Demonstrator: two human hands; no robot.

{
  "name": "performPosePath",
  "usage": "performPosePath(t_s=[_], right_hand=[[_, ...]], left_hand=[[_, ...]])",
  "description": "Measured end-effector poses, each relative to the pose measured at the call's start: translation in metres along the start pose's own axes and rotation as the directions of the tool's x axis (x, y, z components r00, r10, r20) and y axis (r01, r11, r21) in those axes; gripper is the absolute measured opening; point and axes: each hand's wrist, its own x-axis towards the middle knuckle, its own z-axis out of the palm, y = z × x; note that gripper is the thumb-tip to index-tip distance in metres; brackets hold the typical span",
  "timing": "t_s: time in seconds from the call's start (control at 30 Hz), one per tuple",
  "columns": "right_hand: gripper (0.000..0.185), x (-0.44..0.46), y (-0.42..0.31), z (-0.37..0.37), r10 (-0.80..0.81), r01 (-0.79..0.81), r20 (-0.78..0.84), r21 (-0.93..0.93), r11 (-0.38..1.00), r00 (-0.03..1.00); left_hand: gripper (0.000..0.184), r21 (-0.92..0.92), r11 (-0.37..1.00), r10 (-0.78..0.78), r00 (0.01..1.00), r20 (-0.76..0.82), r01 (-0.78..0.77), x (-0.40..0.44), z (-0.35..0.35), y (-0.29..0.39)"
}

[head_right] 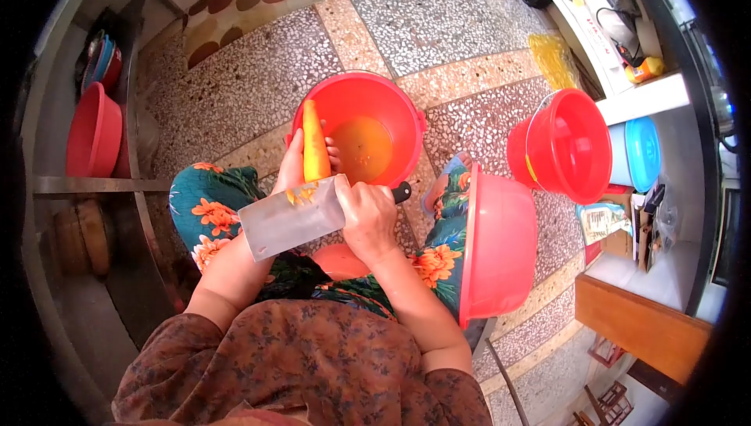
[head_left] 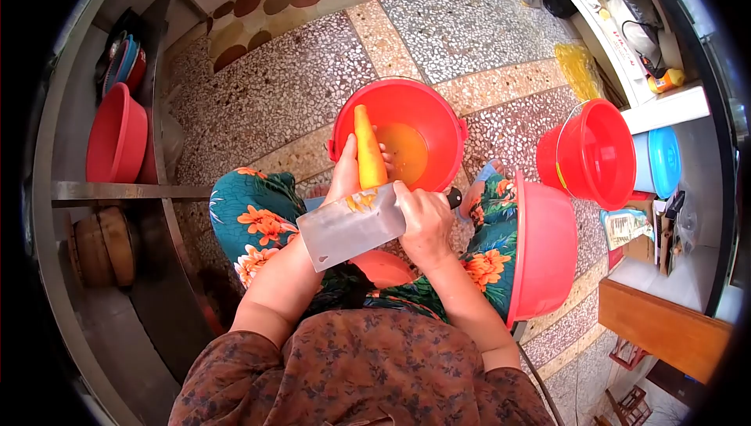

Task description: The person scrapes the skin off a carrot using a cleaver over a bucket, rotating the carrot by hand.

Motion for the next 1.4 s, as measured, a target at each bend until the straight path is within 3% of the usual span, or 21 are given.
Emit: performPosePath(t_s=[0.23, 0.43, 0.7, 1.13, 1.23, 1.3, 1.4], right_hand=[[0.041, 0.001, -0.001, 0.001, 0.008, -0.008, 0.013, -0.010, 1.000, 1.000], [0.041, 0.001, -0.001, 0.002, 0.014, -0.014, 0.007, -0.025, 1.000, 1.000], [0.039, 0.002, -0.001, 0.003, 0.030, -0.031, -0.010, -0.054, 0.998, 0.999], [0.038, 0.003, 0.008, 0.006, 0.099, -0.101, -0.029, -0.079, 0.992, 0.995], [0.039, 0.003, 0.015, 0.010, 0.131, -0.133, -0.035, -0.071, 0.989, 0.991], [0.039, 0.003, 0.020, 0.011, 0.171, -0.173, -0.035, -0.069, 0.982, 0.985], [0.040, 0.006, 0.019, 0.005, 0.139, -0.142, -0.034, -0.087, 0.986, 0.990]], left_hand=[[0.046, -0.032, 0.999, -0.020, 1.000, -0.002, 0.020, 0.000, -0.006, 0.002], [0.044, 0.138, 0.988, 0.072, 0.997, -0.034, -0.067, 0.002, -0.007, 0.001], [0.045, 0.020, 0.995, 0.102, 0.993, -0.055, -0.101, -0.002, 0.004, -0.003], [0.042, -0.006, 0.992, 0.123, 0.992, 0.023, -0.123, -0.004, 0.007, -0.001], [0.043, 0.048, 0.992, 0.116, 0.993, 0.022, -0.117, -0.008, 0.018, -0.003], [0.044, 0.204, 0.958, 0.231, 0.965, -0.126, -0.202, -0.018, 0.040, -0.012], [0.044, 0.234, 0.949, 0.231, 0.971, -0.056, -0.212, -0.006, 0.015, -0.003]])
